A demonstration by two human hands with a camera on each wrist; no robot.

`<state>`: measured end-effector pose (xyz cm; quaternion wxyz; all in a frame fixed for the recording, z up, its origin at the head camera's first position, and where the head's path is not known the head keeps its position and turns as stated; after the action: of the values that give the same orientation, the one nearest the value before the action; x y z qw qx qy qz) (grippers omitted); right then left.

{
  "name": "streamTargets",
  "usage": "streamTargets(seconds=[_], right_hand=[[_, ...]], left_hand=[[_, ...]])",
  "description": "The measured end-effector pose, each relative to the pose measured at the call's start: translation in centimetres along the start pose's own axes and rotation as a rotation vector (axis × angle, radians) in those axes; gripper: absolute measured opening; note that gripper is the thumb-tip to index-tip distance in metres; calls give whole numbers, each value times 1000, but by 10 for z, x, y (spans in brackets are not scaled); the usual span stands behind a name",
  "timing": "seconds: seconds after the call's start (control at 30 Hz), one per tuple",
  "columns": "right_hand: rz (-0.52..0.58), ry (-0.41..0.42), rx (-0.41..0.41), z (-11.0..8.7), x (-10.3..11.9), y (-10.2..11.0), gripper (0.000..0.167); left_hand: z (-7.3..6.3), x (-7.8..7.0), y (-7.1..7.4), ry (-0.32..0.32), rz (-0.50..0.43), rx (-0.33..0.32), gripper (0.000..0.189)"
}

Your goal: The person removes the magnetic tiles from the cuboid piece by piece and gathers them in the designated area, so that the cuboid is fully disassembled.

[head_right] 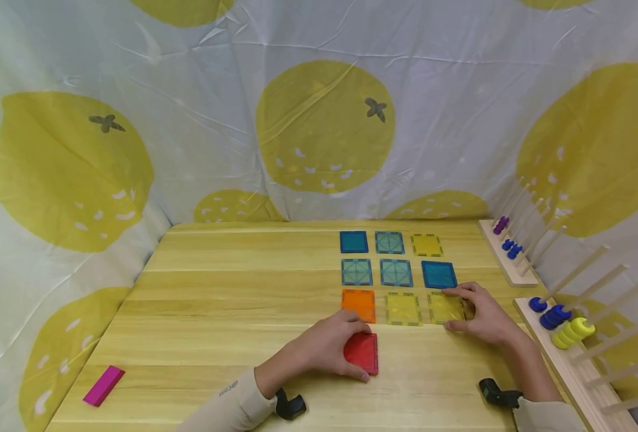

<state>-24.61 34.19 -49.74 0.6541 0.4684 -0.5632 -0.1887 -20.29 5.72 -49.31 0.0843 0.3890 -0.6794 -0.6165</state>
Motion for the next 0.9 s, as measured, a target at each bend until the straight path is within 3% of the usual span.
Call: streamTargets(seconds=[0.3, 0.6, 0.77, 0.9], right_hand=[[-12, -5, 1, -2, -1, 0, 68], [-15, -22, -8, -4, -1, -1, 72], [8, -43, 0, -4, 5, 1, 75], [-9, -27, -31, 3, 19, 15, 68]], left_hand=[[4, -6, -3, -9, 89, -5, 77], [-1, -6, 0, -3, 71, -20, 84], [-23, 7, 23, 23, -1, -91, 86], [-45, 41, 54, 86, -52, -172, 86]])
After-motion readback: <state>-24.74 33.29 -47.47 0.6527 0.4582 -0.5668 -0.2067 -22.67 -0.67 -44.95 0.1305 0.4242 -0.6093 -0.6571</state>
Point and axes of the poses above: each hand's wrist, its own z-axis towards the middle knuckle, its own y-axis out of the back of the hand, x = y × z, the point moved 9 cm from there along z, towards the middle knuckle, and after that the axes turned 10 degrees about x, right-handed, at the moved point
